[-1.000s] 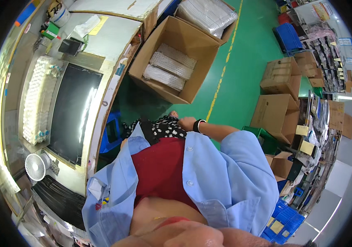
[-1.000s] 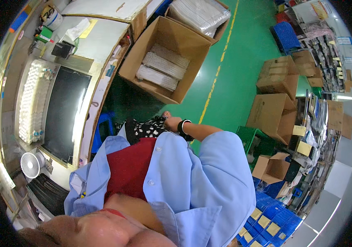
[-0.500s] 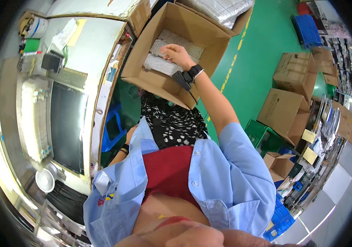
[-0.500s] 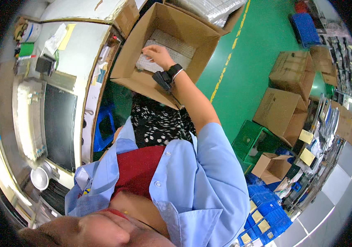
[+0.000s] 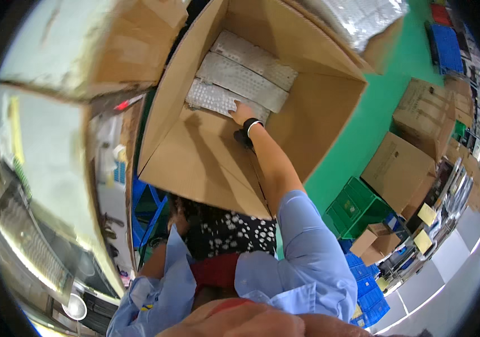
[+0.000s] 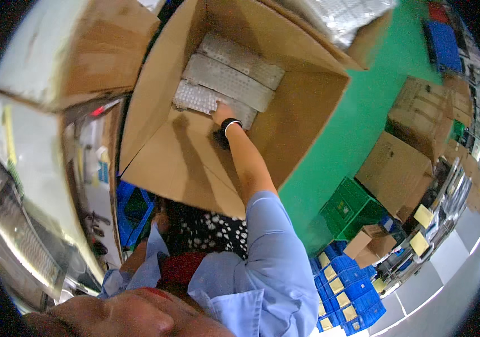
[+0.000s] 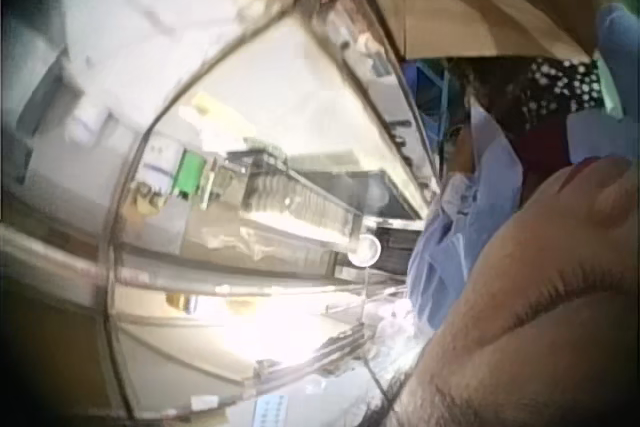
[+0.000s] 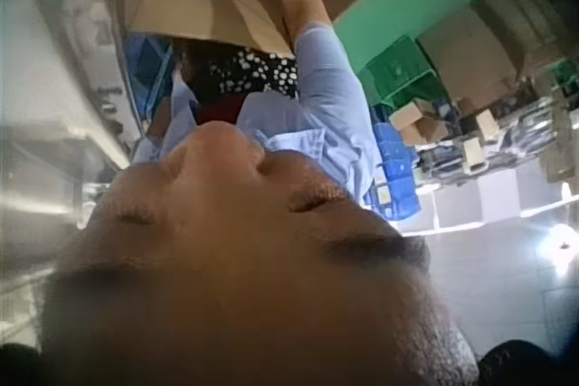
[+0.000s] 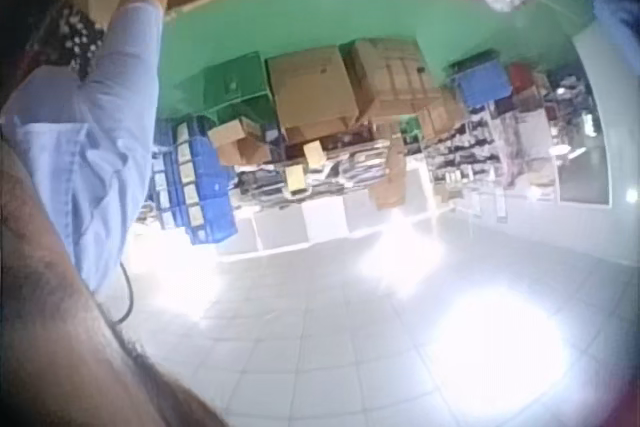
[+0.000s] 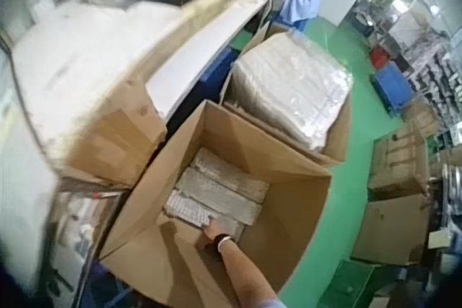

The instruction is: Assembling and inspecting electronic components at a factory workstation.

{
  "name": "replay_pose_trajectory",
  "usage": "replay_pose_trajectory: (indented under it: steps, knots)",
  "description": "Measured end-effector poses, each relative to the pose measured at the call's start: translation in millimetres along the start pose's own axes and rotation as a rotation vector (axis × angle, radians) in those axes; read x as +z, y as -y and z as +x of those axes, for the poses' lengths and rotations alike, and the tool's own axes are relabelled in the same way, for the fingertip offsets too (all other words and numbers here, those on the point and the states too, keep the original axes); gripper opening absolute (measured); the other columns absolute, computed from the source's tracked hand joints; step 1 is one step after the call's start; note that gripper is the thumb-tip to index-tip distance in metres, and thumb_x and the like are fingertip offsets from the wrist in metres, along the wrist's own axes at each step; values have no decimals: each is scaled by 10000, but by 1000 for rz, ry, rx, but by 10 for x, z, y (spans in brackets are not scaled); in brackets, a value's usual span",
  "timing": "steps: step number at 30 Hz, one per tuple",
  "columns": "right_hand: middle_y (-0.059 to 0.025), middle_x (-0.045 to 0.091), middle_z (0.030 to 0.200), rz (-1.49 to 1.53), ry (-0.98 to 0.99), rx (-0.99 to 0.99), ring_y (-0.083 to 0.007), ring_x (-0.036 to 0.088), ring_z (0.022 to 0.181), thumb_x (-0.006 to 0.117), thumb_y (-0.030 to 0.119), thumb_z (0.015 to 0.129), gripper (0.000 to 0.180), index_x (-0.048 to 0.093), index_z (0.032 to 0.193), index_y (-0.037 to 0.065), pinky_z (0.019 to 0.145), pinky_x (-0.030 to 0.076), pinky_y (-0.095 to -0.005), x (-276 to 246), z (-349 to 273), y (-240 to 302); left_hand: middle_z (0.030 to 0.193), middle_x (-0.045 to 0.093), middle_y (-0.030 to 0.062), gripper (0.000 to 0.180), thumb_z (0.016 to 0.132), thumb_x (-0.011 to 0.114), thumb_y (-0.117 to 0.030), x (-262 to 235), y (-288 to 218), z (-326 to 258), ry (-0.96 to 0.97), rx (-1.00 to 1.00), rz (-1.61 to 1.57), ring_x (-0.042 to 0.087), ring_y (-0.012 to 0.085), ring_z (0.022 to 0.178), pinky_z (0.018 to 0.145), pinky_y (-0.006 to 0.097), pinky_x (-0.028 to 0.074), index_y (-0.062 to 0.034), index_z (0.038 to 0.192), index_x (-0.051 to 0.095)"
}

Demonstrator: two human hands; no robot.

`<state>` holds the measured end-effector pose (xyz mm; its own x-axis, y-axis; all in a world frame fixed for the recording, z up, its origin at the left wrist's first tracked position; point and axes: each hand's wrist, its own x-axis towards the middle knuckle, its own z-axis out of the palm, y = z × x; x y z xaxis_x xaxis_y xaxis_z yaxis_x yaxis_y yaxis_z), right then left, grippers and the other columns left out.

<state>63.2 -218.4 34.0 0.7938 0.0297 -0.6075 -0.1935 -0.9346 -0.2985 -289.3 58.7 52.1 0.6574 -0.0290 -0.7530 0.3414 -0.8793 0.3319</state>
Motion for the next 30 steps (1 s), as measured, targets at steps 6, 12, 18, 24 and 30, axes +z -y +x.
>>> replay_pose_trajectory:
  steps: [6,12,18,24,30]
  knots:
    - [-175,265,1429,-157,-111,-10,-345,420,1202,554,354,843,735,195,1403,42,974,366,-432,172,41,-91,1366,346,163,745,698,679,-402,-170,11,-233,12,-22,-4,553,422,1002,865,452,462,-176,1332,360]
    - [-207,534,1183,-85,-354,-55,-348,466,1142,575,405,809,576,459,1189,-13,963,364,-436,-342,79,-57,1362,350,167,758,693,679,-412,-253,-55,-211,35,-10,7,552,423,1003,863,452,463,-176,1335,353]
    - [-265,466,1248,-272,-358,-20,-352,463,1163,628,527,695,850,391,1244,-77,996,340,-428,-460,-69,100,1357,354,172,770,688,680,-421,-320,-55,-278,53,-17,8,552,424,1005,861,452,465,-177,1337,345]
    - [-184,385,1365,-221,-266,31,-313,352,1273,656,686,534,1109,313,1361,31,1051,288,-388,-453,71,12,1352,358,177,783,683,681,-430,-403,-79,-337,69,-24,11,551,424,1006,859,452,467,-177,1340,338]
    - [-127,414,1358,-167,178,218,-272,362,1273,692,705,466,1160,335,1345,38,1039,303,-431,-385,113,-118,1347,362,182,795,678,682,-439,-453,-100,-360,91,-18,16,550,425,1008,856,452,468,-178,1343,331]
